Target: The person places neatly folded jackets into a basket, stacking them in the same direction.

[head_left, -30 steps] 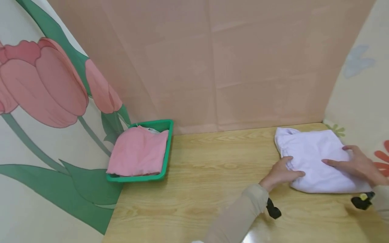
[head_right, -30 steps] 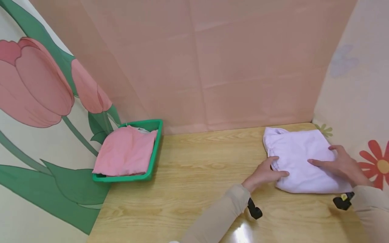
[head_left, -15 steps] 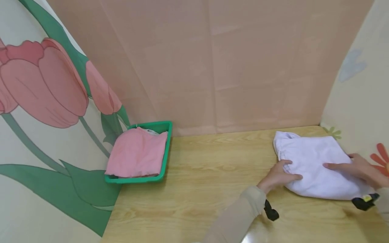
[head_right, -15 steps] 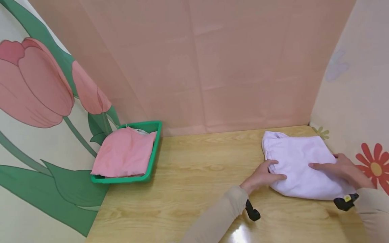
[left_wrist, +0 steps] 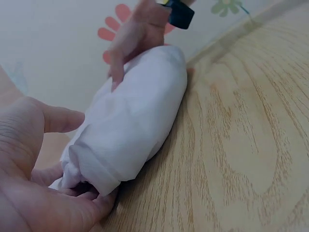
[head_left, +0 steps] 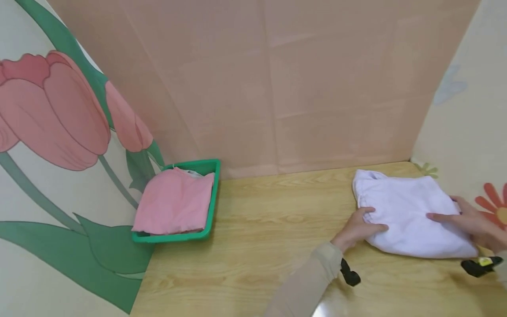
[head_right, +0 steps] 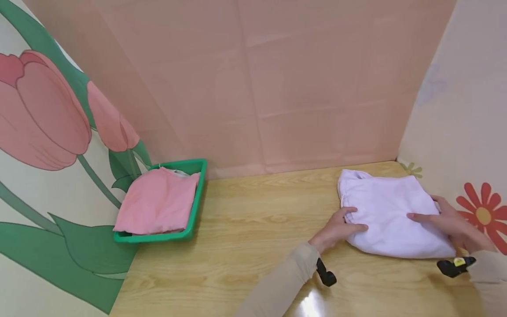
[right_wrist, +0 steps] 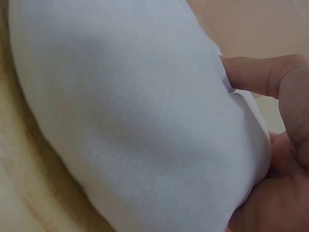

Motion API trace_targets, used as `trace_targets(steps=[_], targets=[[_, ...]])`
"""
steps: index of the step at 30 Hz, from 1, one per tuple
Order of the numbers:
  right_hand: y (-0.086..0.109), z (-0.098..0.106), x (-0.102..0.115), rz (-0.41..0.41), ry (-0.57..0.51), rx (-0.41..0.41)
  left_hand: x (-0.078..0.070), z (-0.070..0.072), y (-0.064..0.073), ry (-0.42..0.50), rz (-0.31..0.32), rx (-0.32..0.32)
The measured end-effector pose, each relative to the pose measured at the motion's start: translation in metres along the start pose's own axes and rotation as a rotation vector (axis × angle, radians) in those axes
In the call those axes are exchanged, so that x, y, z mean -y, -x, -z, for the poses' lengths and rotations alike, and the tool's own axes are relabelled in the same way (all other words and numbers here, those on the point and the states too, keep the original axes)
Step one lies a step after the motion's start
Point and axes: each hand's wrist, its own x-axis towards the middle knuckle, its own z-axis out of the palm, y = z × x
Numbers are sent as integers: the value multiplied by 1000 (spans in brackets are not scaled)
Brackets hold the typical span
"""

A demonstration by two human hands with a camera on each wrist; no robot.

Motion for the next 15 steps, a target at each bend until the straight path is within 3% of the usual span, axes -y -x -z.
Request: trace_targets(steps=[4, 7, 15], targets=[[3, -8, -7, 93, -48, -113, 0, 2, -2, 0, 1, 19], [5, -11, -8, 141, -82, -151, -1, 2, -2, 6, 8, 26], [14, -11, -8, 178, -129, -27, -2, -1, -3, -5, 15, -26]])
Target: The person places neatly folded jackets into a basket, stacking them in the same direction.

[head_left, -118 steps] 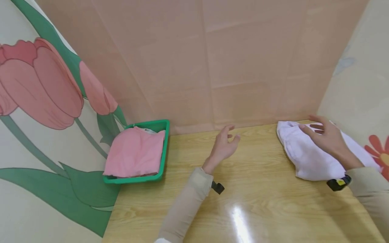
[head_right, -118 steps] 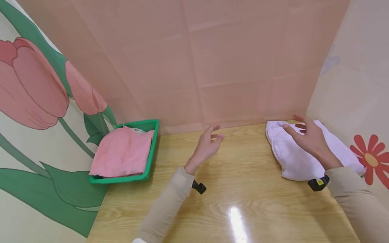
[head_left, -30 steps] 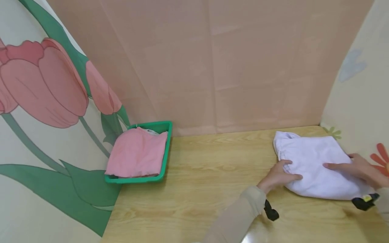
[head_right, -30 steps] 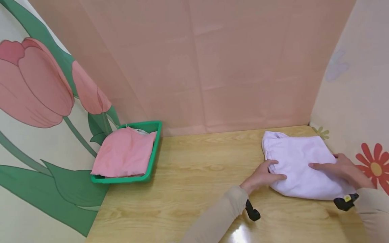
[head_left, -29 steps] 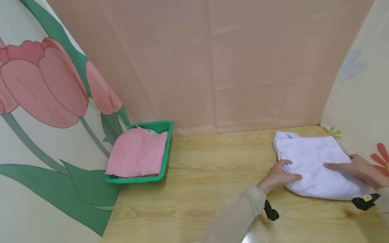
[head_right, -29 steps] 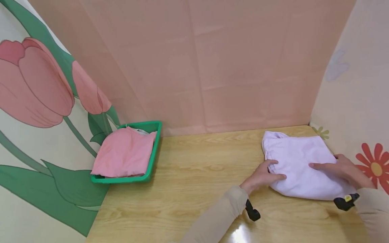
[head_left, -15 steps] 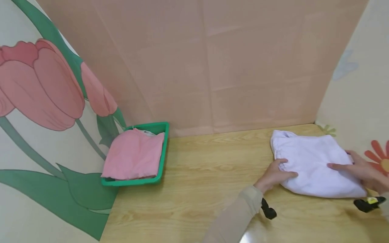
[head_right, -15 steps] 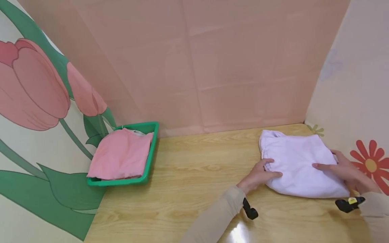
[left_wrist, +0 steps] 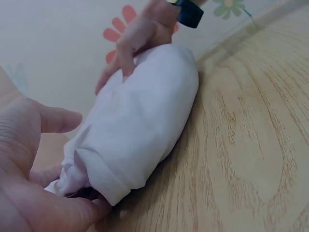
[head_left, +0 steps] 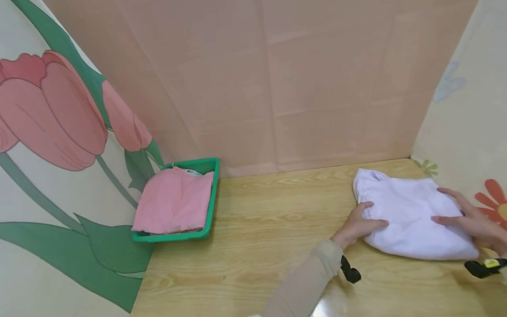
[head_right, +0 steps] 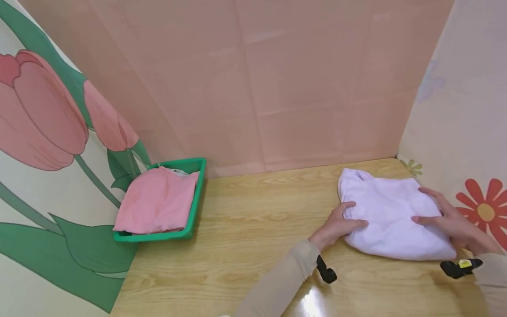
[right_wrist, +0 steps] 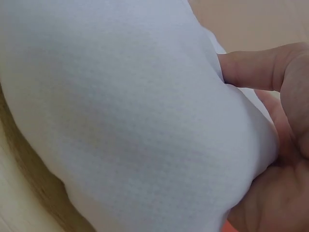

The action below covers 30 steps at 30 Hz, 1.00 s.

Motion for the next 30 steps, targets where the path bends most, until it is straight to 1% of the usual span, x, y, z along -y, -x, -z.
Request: trace_targets(steps=[2, 6, 8, 11, 14, 16, 18, 22, 25, 27, 30], targets=[[1, -2, 0, 12, -32, 14, 0, 0, -1, 31, 7, -6], [3, -5, -2, 27, -79, 36, 1, 0, -2, 168, 35, -16], [4, -7, -3, 32, -90, 50, 0, 0, -4, 211, 48, -19], [6, -8, -4, 34, -55, 76, 1, -1, -5, 188, 67, -11], [7, -9, -4, 36, -5, 128, 3, -2, -6, 149, 83, 11], [9, -9, -3, 23, 14, 160, 5, -2, -6, 132, 84, 24], [10, -9, -3, 10, 19, 178, 8, -2, -6, 99, 67, 28], [12, -9, -5, 16, 13, 174, 10, -2, -6, 38, 8, 35], [12, -10, -4, 28, 17, 161, 10, -3, -6, -1, -37, 26], [13, -11, -2, 35, 21, 148, 8, -3, -5, -18, -50, 12], [15, -14, 0, 32, 17, 120, 8, -4, -5, -14, -50, 0]])
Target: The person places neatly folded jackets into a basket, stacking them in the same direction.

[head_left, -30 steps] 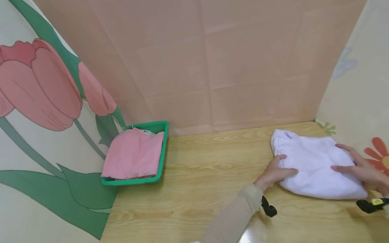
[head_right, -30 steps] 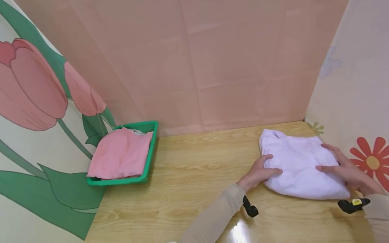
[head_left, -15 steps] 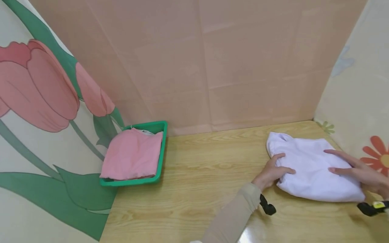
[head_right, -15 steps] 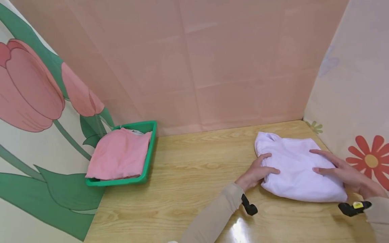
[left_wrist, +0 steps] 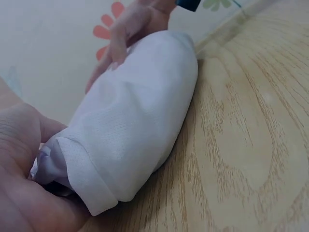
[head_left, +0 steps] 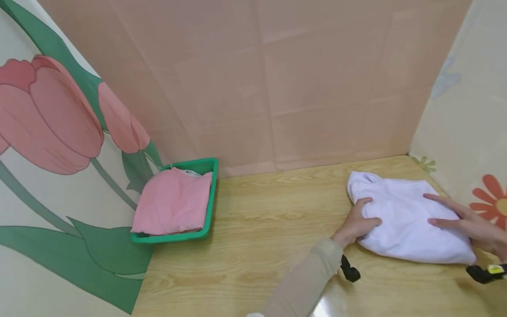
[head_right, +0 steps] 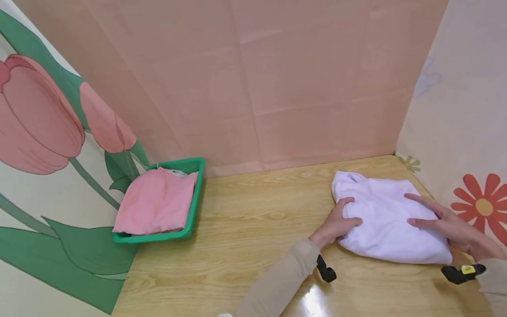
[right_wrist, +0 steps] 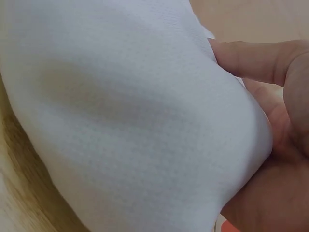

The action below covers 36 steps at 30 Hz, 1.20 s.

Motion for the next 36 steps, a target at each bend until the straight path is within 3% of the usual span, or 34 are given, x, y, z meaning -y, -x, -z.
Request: trace_targets(steps=[10, 19, 26, 36], targets=[[2, -9, 0, 41, -14, -34, 6, 1, -1, 31, 33, -37], [1, -16, 6, 106, -44, -16, 8, 20, 4, 105, 27, 38], [-5, -19, 22, 167, -41, -27, 4, 37, 3, 66, -42, 48], [-12, -25, 47, 189, -47, -48, -8, 58, 4, 14, -128, 54]])
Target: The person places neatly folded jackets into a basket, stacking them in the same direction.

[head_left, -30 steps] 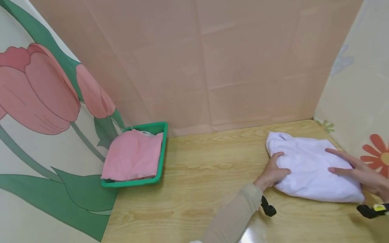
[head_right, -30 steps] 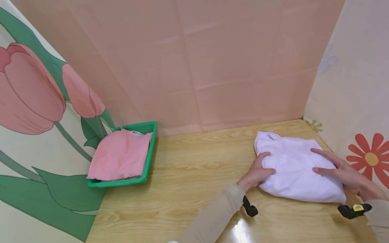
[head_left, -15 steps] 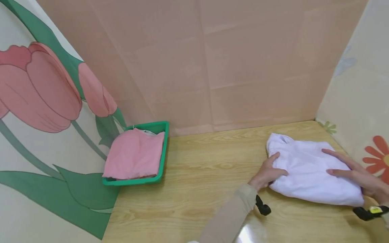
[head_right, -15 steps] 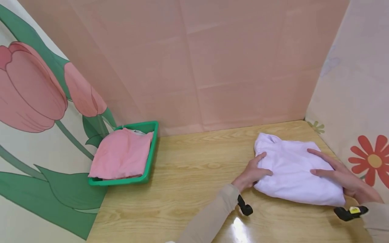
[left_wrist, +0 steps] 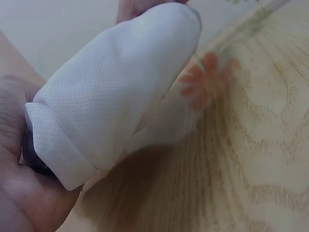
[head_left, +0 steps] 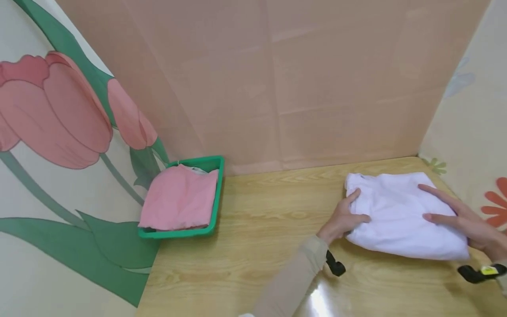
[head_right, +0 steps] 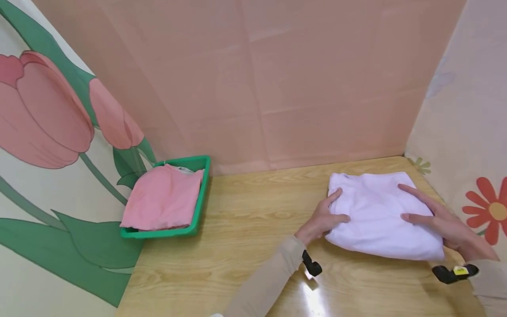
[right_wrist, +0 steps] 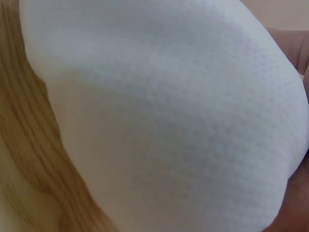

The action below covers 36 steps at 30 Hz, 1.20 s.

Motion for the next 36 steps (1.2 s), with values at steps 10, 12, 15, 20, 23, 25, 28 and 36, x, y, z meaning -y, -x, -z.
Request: trace_targets(steps=[10, 12, 15, 20, 23, 25, 28, 36], targets=[[-14, -13, 30, 44, -12, -24, -12, 27, 4, 21, -86, -18], [-17, -17, 37, 35, -7, -24, -15, 34, 5, 25, -101, -28], [-21, -22, 47, 37, -15, -24, -19, 44, 7, 17, -119, -47], [-28, -33, 64, 45, -91, -6, -24, 59, 12, 8, -129, -71], [-30, -38, 75, 46, -102, 1, -28, 68, 16, 14, -134, -82], [-32, -41, 80, 55, -92, 2, -31, 73, 18, 12, -135, -93], [-37, -46, 89, 47, -119, 8, -34, 81, 21, 8, -134, -107], [-48, -66, 106, 82, -147, 14, -37, 106, 28, -19, -118, -128]])
